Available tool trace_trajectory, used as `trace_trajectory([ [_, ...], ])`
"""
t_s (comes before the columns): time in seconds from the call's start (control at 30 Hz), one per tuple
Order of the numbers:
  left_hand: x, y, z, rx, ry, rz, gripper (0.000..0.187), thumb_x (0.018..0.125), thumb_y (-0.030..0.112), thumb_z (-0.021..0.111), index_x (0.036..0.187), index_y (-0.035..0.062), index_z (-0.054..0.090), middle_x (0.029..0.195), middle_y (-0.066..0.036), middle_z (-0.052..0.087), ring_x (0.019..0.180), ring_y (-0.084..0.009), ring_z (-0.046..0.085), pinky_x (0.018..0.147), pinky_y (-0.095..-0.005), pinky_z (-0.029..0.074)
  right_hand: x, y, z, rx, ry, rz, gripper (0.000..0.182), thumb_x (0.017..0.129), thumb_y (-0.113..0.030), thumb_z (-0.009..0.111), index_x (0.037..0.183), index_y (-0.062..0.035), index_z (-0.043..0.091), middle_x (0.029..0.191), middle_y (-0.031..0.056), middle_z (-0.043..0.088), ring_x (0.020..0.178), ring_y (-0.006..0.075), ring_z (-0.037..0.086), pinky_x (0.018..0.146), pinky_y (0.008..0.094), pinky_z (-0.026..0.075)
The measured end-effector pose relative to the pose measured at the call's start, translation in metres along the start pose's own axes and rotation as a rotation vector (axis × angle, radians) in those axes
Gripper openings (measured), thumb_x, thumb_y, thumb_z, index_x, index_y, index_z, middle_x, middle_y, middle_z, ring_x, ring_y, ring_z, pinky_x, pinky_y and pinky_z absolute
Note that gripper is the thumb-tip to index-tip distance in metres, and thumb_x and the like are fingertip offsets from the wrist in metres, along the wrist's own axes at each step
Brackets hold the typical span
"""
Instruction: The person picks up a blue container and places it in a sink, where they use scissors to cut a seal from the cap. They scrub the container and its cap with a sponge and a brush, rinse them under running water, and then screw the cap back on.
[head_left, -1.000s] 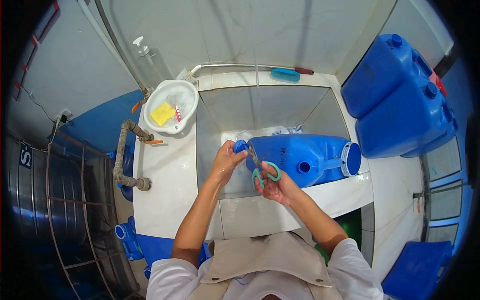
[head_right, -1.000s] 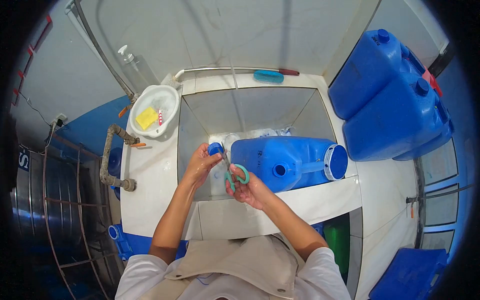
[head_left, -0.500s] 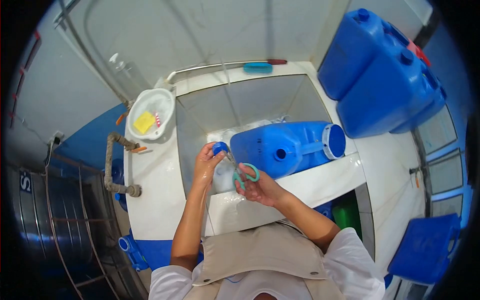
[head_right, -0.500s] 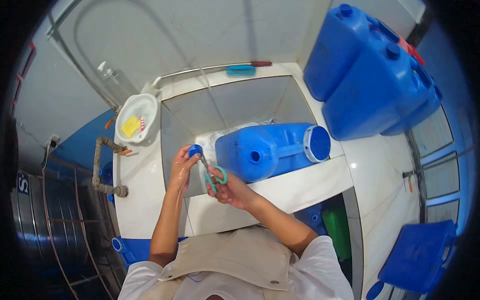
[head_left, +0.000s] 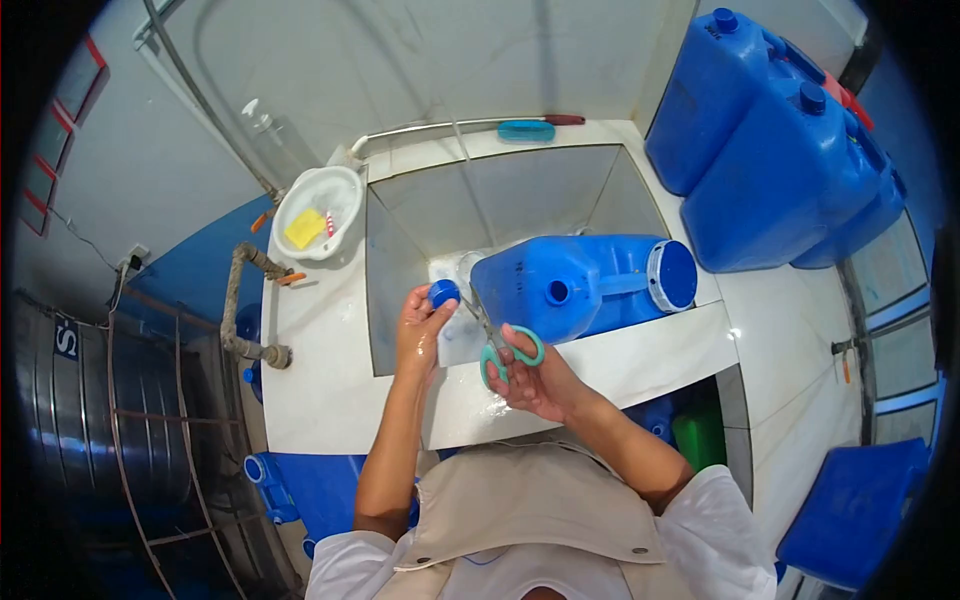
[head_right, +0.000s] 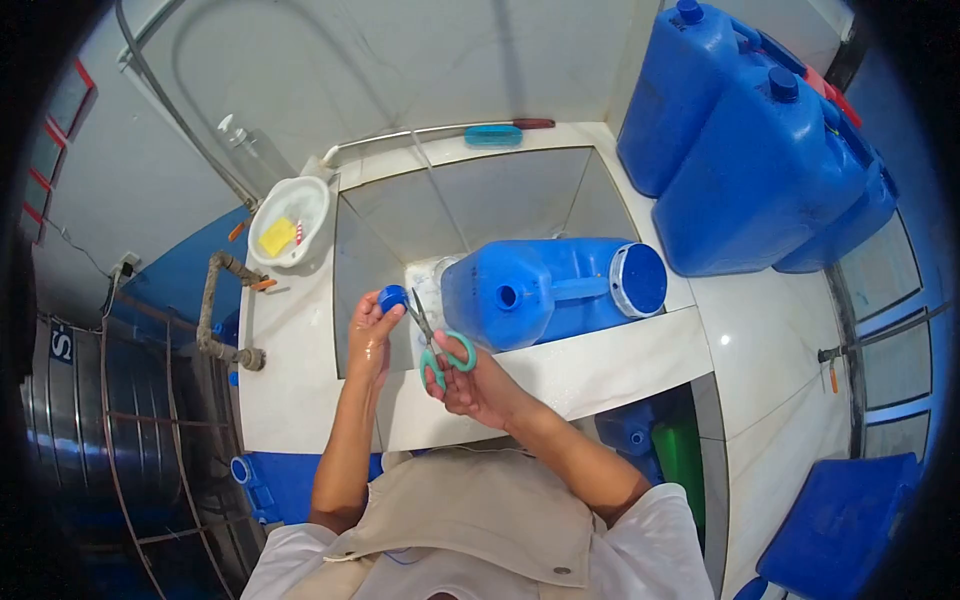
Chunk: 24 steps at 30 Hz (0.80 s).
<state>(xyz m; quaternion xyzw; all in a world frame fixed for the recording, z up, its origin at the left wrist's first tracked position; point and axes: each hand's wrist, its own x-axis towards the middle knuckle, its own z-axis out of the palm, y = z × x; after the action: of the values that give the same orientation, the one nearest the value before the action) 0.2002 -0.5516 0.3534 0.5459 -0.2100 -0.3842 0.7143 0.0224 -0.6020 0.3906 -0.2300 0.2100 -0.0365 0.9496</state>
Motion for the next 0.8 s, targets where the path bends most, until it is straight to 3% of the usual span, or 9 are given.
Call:
trace_trajectory([
  [0.1,-0.009,0.004,-0.002,-0.096,-0.096,0.010,0.034,0.080,0.001,0.063,0.112,0.0035,0.050,0.101,-0.004,0.059,0.094,-0.0094,0.053,0.085,-0.0231,0.039,0.010,0.015,0.005,0.061,-0.001,0.023,0.049,0.083,-0.054,0.052,0.073,-0.0057,0.057,0.064,0.0050,0.054,0.036,0.0059,0.035,0.032,0.0148,0.027],
  [0.27,-0.008,0.006,-0.015,-0.123,-0.180,-0.038,0.023,0.081,0.003,0.063,0.100,0.0073,0.051,0.094,-0.001,0.060,0.089,-0.0071,0.053,0.082,-0.0221,0.040,0.011,0.026,0.025,0.061,0.029,-0.026,0.050,0.081,-0.057,0.053,0.071,-0.0074,0.053,0.061,0.0055,0.053,0.034,0.0034,0.033,0.031,0.0152,0.025],
  [0.37,-0.007,0.010,-0.019,-0.130,-0.187,-0.038,0.019,0.080,-0.001,0.061,0.093,0.0057,0.050,0.091,-0.003,0.059,0.084,-0.0083,0.053,0.080,-0.0230,0.040,0.011,0.033,0.031,0.105,0.065,-0.107,0.048,0.083,-0.052,0.053,0.070,-0.0065,0.057,0.063,0.0054,0.053,0.037,0.0035,0.036,0.031,0.0140,0.029],
  [0.57,-0.003,0.012,-0.022,-0.101,-0.256,-0.011,0.018,0.079,0.000,0.063,0.090,0.0071,0.050,0.086,-0.001,0.059,0.079,-0.0072,0.052,0.076,-0.0220,0.040,0.011,0.047,0.037,0.074,0.058,-0.187,0.047,0.084,-0.052,0.052,0.070,-0.0077,0.055,0.063,0.0048,0.053,0.035,0.0038,0.032,0.031,0.0157,0.025],
  [0.8,-0.006,0.010,-0.022,0.056,-0.304,-0.029,0.018,0.080,0.003,0.064,0.089,0.0076,0.050,0.085,-0.001,0.058,0.078,-0.0065,0.051,0.074,-0.0216,0.039,0.014,0.070,0.036,-0.173,0.333,-0.362,0.044,0.083,-0.047,0.057,0.067,-0.0065,0.054,0.055,0.0021,0.052,0.033,0.0037,0.029,0.031,0.0196,0.018],
])
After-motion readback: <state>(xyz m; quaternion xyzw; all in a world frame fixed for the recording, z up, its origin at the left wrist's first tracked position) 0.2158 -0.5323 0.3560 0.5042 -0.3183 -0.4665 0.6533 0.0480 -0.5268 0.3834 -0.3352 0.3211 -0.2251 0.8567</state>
